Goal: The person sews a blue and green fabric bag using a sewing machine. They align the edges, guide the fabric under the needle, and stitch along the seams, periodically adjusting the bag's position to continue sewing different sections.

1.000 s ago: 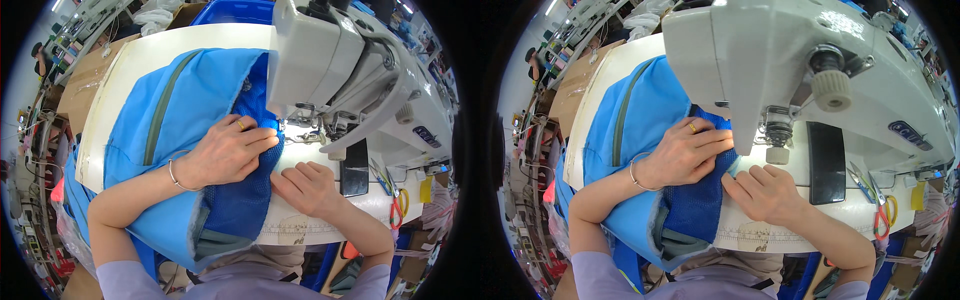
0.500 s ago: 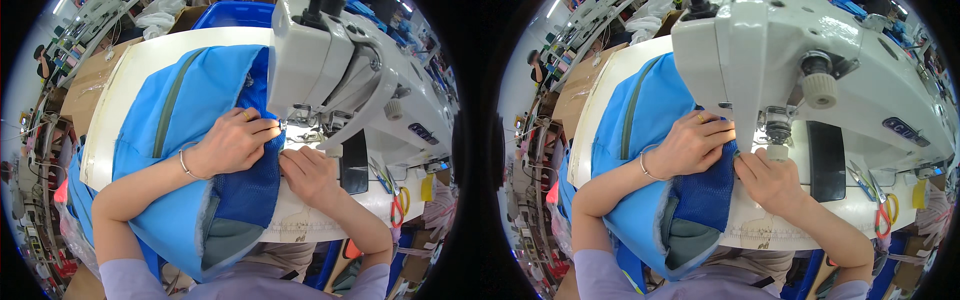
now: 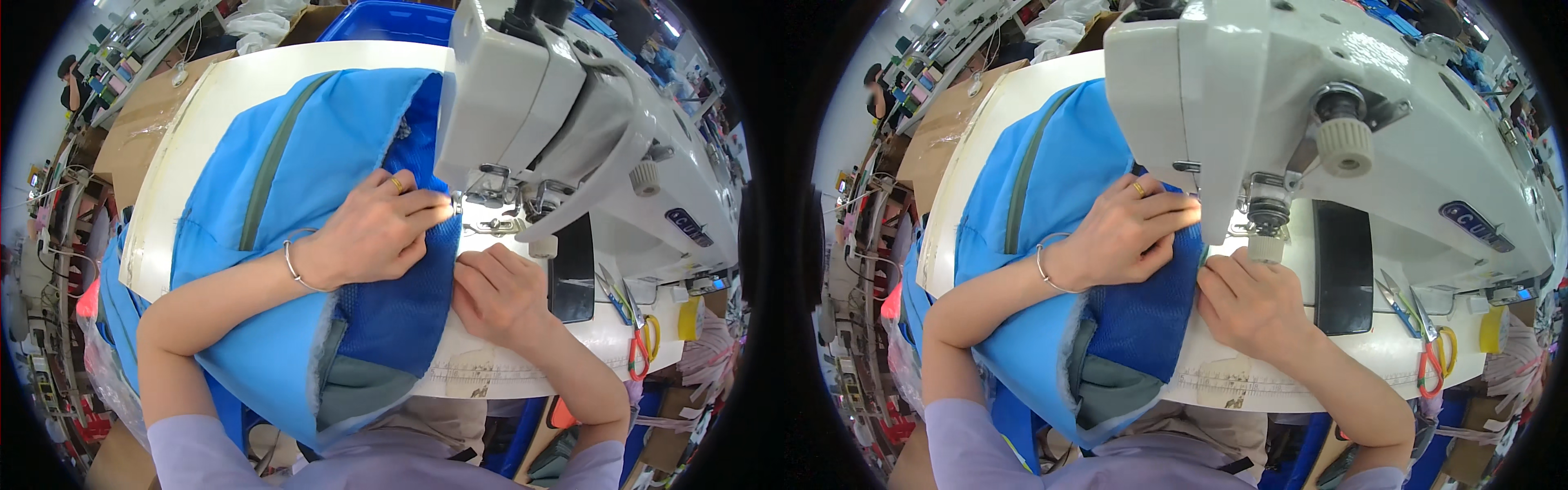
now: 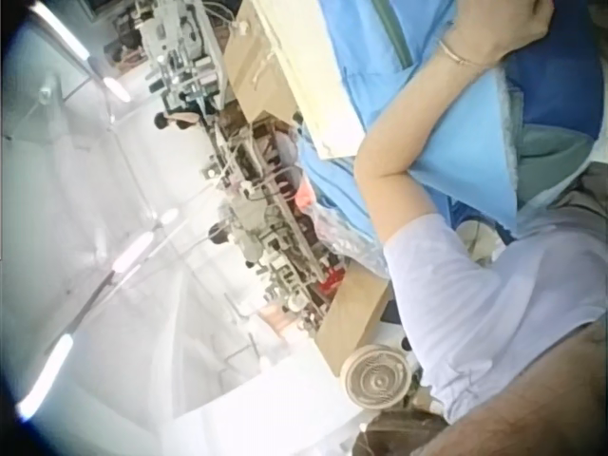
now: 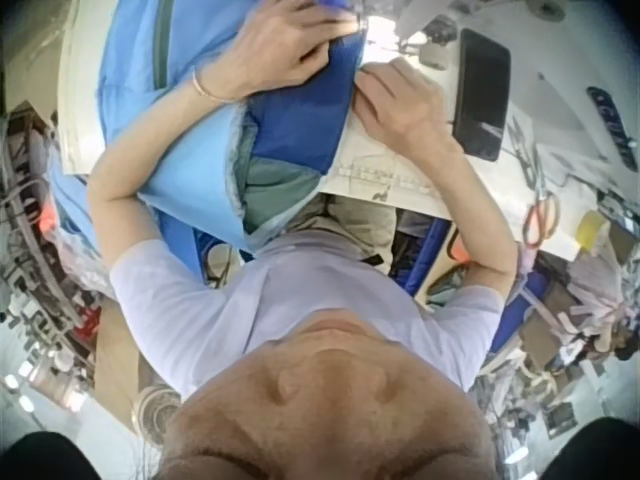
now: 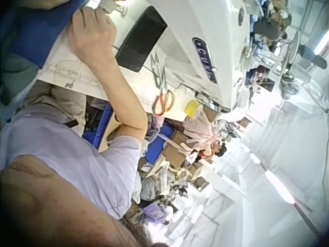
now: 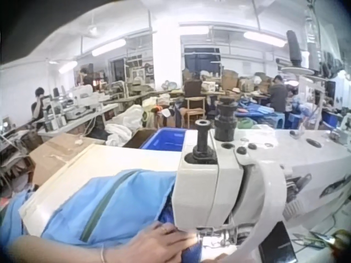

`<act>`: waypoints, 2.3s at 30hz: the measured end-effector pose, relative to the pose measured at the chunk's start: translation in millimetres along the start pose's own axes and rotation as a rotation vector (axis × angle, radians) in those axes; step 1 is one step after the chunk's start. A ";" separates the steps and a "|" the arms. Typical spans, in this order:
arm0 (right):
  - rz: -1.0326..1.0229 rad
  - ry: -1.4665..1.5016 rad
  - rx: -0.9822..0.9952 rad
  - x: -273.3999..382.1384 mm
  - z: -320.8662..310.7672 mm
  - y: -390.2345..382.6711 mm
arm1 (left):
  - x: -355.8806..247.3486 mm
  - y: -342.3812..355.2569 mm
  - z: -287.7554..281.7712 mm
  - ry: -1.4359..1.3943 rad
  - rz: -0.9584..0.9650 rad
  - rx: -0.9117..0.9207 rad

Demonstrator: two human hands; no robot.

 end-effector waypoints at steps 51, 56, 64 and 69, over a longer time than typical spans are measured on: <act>0.299 0.143 -0.398 91.8 -5.6 -49.8 | -94.9 -66.8 -175.5 -0.073 -0.257 0.357; 0.053 0.159 -0.376 102.5 -3.4 -42.5 | -81.6 -71.5 -167.7 -0.246 -0.353 0.336; -0.034 0.121 -0.218 141.4 24.6 -58.7 | -99.6 -77.7 -139.2 -0.270 -0.296 0.560; -0.016 0.121 -0.166 138.7 21.5 -64.2 | -106.5 -100.4 -102.3 -0.298 -0.286 0.622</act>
Point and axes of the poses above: each hand's wrist, its own y-axis towards the middle knuckle, its own z-axis out of the palm, x = y × z, the point moved 5 cm from there along y, towards the middle knuckle, and after that the axes turned 10 degrees about y, right-handed, at the moved point
